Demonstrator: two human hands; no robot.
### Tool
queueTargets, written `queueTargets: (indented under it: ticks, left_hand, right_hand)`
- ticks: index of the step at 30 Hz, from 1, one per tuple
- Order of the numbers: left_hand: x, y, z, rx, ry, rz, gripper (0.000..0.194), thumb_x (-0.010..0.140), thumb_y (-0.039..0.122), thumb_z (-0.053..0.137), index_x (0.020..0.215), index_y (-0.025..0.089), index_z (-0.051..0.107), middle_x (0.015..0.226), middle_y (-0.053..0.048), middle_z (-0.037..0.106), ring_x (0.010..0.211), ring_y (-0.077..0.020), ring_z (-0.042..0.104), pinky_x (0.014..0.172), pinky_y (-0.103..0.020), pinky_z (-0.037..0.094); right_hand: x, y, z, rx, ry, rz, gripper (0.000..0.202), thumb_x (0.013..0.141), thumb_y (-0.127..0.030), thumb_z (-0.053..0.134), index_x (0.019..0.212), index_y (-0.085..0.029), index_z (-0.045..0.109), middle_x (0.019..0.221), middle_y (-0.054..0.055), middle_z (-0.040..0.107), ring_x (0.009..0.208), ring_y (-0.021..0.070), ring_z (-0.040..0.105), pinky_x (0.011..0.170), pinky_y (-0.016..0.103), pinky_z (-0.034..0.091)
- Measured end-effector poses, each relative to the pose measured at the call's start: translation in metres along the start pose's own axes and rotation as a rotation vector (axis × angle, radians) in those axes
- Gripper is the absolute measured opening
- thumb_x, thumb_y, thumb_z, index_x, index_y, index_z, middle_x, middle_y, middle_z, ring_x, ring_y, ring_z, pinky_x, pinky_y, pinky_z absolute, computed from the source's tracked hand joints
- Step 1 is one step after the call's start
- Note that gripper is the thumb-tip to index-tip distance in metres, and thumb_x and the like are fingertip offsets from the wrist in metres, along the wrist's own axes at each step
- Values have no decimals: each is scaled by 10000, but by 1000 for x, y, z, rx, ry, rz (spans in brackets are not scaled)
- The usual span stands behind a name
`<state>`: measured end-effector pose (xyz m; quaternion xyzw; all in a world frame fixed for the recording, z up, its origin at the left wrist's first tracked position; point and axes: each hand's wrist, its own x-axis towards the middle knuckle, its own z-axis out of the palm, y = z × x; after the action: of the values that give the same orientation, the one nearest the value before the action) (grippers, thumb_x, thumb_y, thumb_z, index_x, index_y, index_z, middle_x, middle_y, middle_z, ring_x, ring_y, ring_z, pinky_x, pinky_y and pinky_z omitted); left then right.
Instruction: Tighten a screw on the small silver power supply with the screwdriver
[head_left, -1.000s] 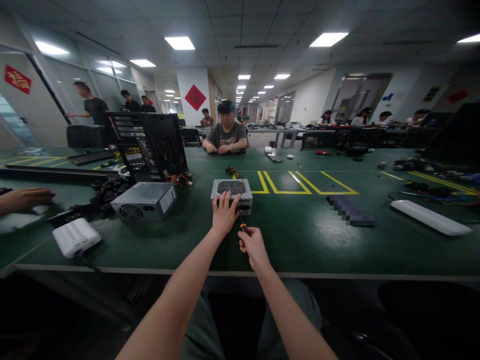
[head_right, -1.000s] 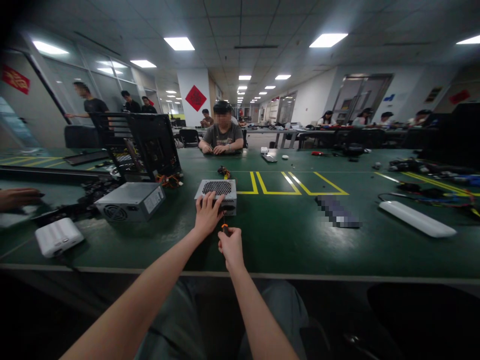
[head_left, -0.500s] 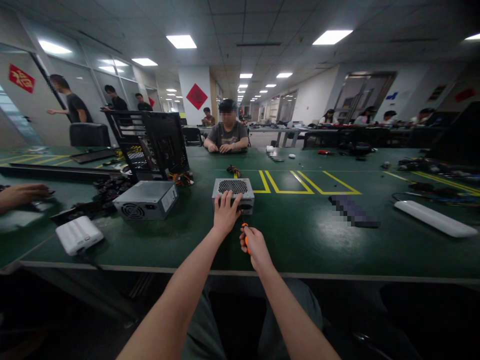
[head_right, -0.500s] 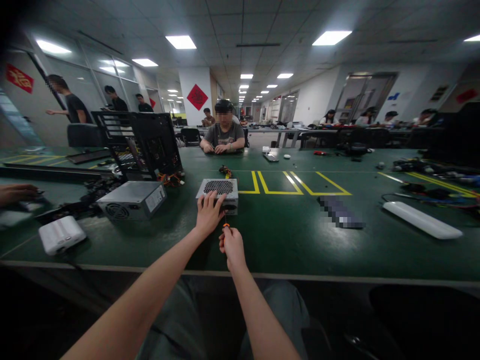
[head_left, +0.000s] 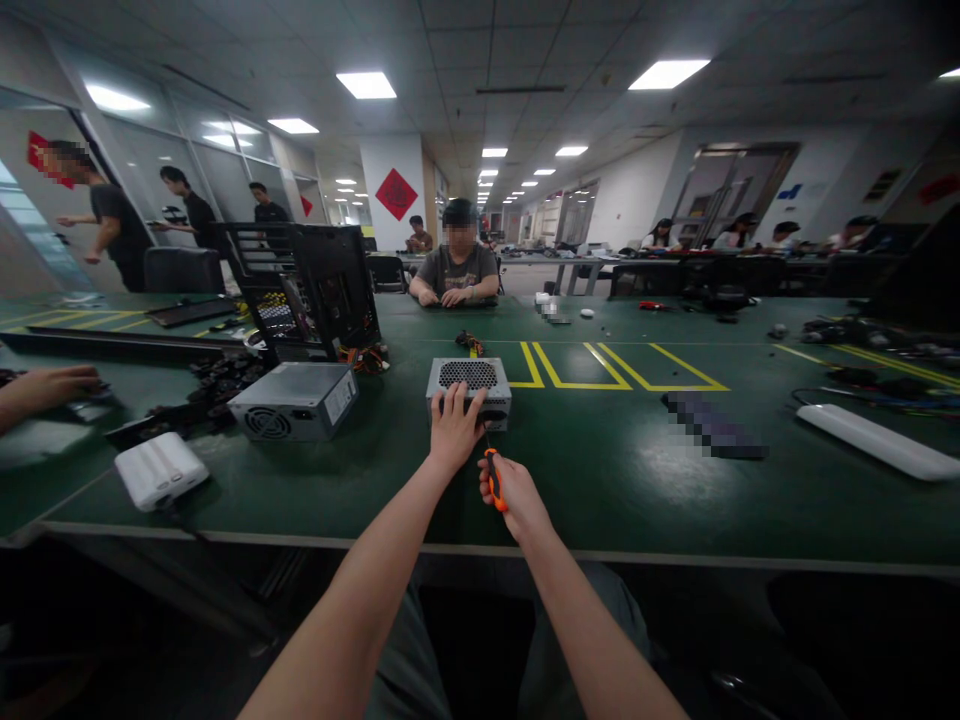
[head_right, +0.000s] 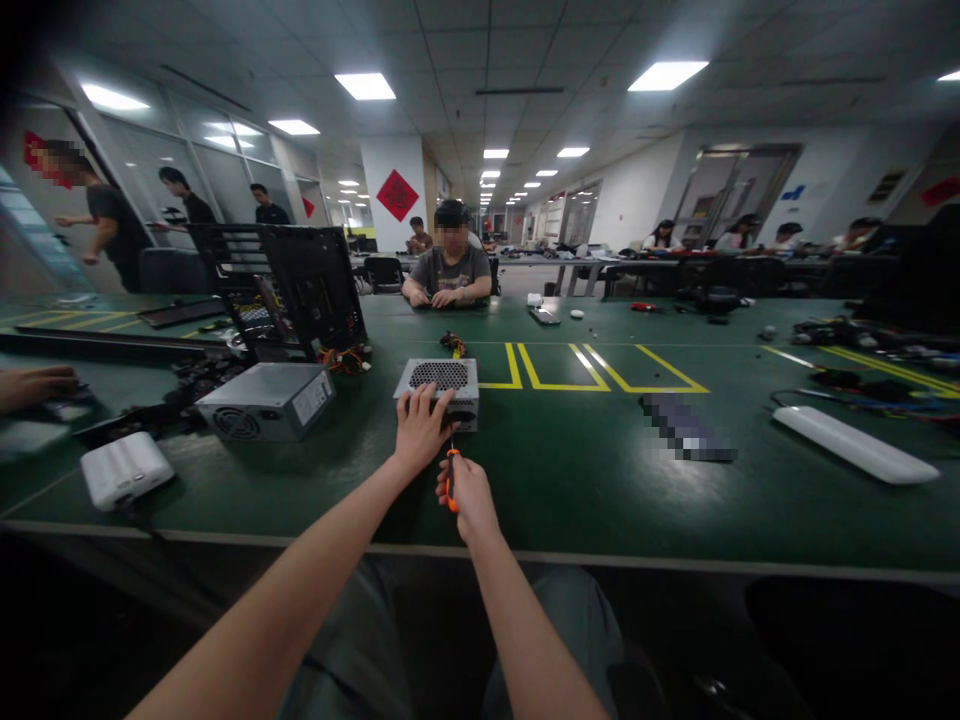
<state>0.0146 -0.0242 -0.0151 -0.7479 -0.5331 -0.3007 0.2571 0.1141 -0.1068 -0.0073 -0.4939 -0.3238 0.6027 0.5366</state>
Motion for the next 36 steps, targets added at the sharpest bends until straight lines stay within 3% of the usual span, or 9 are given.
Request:
queueTargets:
  ticks: [6,11,14,16,20,22,26,36]
  left_hand:
    - [1,1,2,-11,3,-16,518,769,409,549,1247,252,427,1293,-125,411,1232,-281,318,1007,-480,210]
    - [5,-2,5,-4,-14,-1,552,744,453,568,1240,252,430,1268,-131,421,1206,-288,331,988,-476,224]
    - [9,-6,5,-9,-21,20,547,724,480,579,1210,258,458,1232,-128,439,1167,-292,356,956,-463,259]
    - [11,-9,5,-15,-20,39,538,713,500,582,1184,262,481,1199,-125,453,1134,-295,374,939,-455,274]
    - [17,-14,7,-25,-17,85,511,702,511,589,1132,246,517,1148,-125,473,1113,-300,387,938,-451,270]
    - [19,-16,8,-37,-19,124,505,711,506,582,1128,229,515,1145,-130,479,1131,-298,381,941,-446,266]
    - [23,-18,10,-71,-31,209,485,748,457,564,1149,195,491,1199,-134,473,1171,-274,367,943,-421,263]
    - [24,-18,13,-117,-22,183,442,764,441,550,1129,196,503,1171,-119,505,1103,-271,420,880,-409,286]
  right_hand:
    - [2,1,-3,-16,12,-17,81,746,-241,470,770,-167,448,534,-47,470,378,63,428,325,167,272]
    - [1,12,-5,-87,81,-153,326,616,-127,494,901,-210,357,643,-76,467,411,58,428,359,179,309]
    - [0,20,-8,-171,98,-238,350,595,-114,485,912,-209,371,756,-46,485,434,54,425,391,204,355]
    - [0,22,-11,-230,102,-292,338,605,-136,509,920,-203,407,857,-6,492,514,79,477,444,236,416]
    - [-5,17,-21,-348,110,-415,261,683,-210,521,942,-203,490,985,51,501,899,196,540,725,342,485]
    - [-8,11,-27,-648,121,-560,231,768,-240,447,990,-207,502,1023,69,520,955,216,535,820,403,453]
    - [-11,1,-34,-901,130,-653,250,842,-223,322,1027,-190,487,1028,96,553,956,217,561,811,407,468]
    - [-11,11,-25,-999,149,-647,315,793,-119,345,1086,-200,429,1083,104,439,925,201,579,730,343,521]
